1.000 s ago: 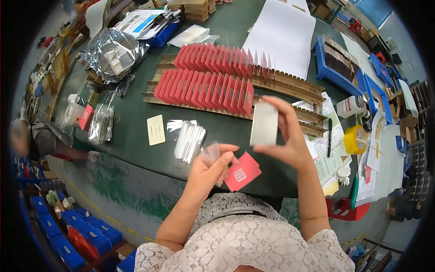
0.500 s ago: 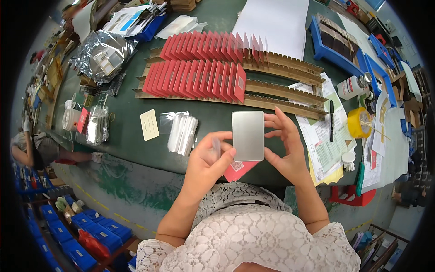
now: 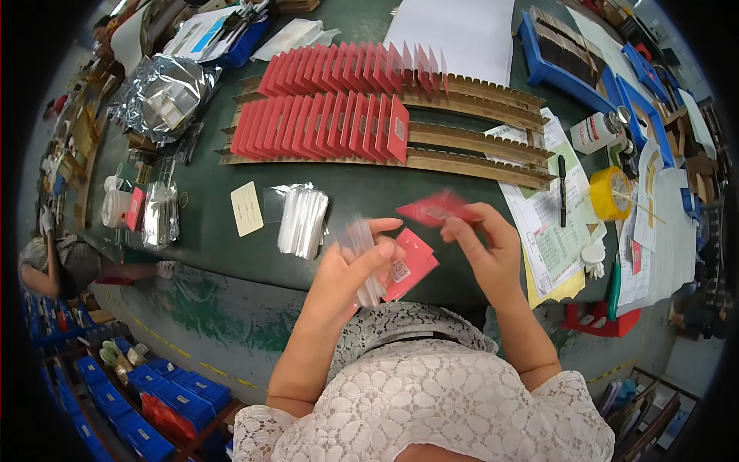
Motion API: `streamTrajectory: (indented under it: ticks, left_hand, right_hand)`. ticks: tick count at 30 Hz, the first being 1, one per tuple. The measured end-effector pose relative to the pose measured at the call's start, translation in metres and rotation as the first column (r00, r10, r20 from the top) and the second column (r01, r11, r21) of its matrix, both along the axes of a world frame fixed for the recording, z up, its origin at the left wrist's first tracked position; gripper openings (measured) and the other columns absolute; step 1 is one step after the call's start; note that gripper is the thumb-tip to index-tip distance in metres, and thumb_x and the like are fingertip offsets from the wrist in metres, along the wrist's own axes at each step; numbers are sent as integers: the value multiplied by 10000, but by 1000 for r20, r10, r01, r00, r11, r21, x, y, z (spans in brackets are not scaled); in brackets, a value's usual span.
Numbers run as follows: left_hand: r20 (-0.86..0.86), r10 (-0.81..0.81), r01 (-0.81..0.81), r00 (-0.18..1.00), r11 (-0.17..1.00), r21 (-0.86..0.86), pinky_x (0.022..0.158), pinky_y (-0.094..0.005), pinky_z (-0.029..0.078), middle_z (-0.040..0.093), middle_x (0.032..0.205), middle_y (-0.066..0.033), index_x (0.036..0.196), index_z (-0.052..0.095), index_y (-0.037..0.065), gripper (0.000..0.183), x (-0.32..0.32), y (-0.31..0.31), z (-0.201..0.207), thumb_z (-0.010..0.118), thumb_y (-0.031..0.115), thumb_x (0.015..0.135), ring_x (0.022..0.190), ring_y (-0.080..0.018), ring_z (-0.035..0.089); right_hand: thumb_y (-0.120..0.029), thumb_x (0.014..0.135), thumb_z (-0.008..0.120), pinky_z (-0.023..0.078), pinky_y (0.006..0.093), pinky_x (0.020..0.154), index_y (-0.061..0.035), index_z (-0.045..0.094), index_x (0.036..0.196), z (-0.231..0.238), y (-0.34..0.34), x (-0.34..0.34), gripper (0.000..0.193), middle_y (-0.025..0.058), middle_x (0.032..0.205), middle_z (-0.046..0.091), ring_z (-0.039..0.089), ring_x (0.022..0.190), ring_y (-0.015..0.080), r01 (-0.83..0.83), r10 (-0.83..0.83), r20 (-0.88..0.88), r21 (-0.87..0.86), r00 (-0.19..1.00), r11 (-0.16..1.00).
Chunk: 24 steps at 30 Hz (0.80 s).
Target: The person repeatedly picks up small pink cards and white rectangular items from a workbench. They insert the white items into clear plastic sleeves and then place the sleeves into the pink cards. The person handles the items one at a time, stacking the completed units on the table.
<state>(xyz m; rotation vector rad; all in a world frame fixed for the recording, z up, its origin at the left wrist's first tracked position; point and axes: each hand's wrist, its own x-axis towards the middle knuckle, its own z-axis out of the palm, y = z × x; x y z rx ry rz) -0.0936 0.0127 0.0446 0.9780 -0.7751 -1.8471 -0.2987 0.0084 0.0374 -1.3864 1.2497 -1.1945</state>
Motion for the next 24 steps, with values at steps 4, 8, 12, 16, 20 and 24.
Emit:
streamTrajectory:
  ticks: [4, 8, 12, 16, 20, 24]
  left_hand:
    - [-78, -15, 34, 997, 970, 239, 620, -253, 504, 647, 931, -125, 1239, 488, -63, 432, 0, 0, 11, 574, 213, 918, 739, -128, 626]
    - [-41, -104, 109, 994, 979, 170, 598, -255, 508, 658, 895, -128, 1120, 572, -57, 344, 6, 4, 3, 579, 222, 919, 744, -153, 655]
    - [24, -179, 174, 984, 976, 129, 575, -245, 500, 654, 802, -100, 971, 629, -31, 242, 8, 6, 1, 627, 196, 889, 667, -140, 639]
    - [100, -173, 166, 980, 984, 67, 568, -234, 489, 628, 740, -60, 864, 631, -3, 163, 1, 8, 0, 707, 135, 819, 624, -119, 613]
    - [84, -204, 195, 975, 975, 107, 569, -236, 486, 614, 742, -47, 897, 611, 6, 193, -4, 8, -4, 736, 95, 779, 636, -114, 610]
    - [65, -194, 190, 979, 980, 64, 597, -242, 495, 631, 805, -60, 983, 594, -4, 253, -8, 11, 1, 721, 113, 797, 673, -117, 617]
  right_hand:
    - [-86, 921, 567, 466, 224, 625, 14, 575, 1030, 11, -1, 2, 148, 45, 794, 632, 591, 664, 88, -43, -16, 307, 183, 952, 982]
    - [-90, 923, 565, 446, 214, 600, 12, 556, 1080, 8, 0, -1, 188, 49, 799, 637, 599, 674, 94, -71, -7, 327, 227, 945, 971]
    - [-83, 923, 561, 451, 216, 602, 16, 556, 1088, 10, 3, 0, 192, 60, 830, 644, 606, 689, 99, -56, -19, 348, 205, 937, 977]
    - [-56, 920, 558, 476, 235, 627, 20, 554, 1083, 17, 7, 4, 180, 72, 873, 646, 616, 706, 111, -38, -8, 393, 110, 919, 993]
    - [-40, 917, 555, 490, 247, 650, 21, 557, 1070, 26, 11, 13, 164, 67, 881, 639, 620, 720, 120, -22, 16, 404, 11, 914, 1000]
    - [-49, 912, 567, 485, 239, 669, 20, 566, 1038, 17, 10, 12, 144, 54, 865, 634, 619, 734, 112, -85, 94, 181, -55, 979, 995]
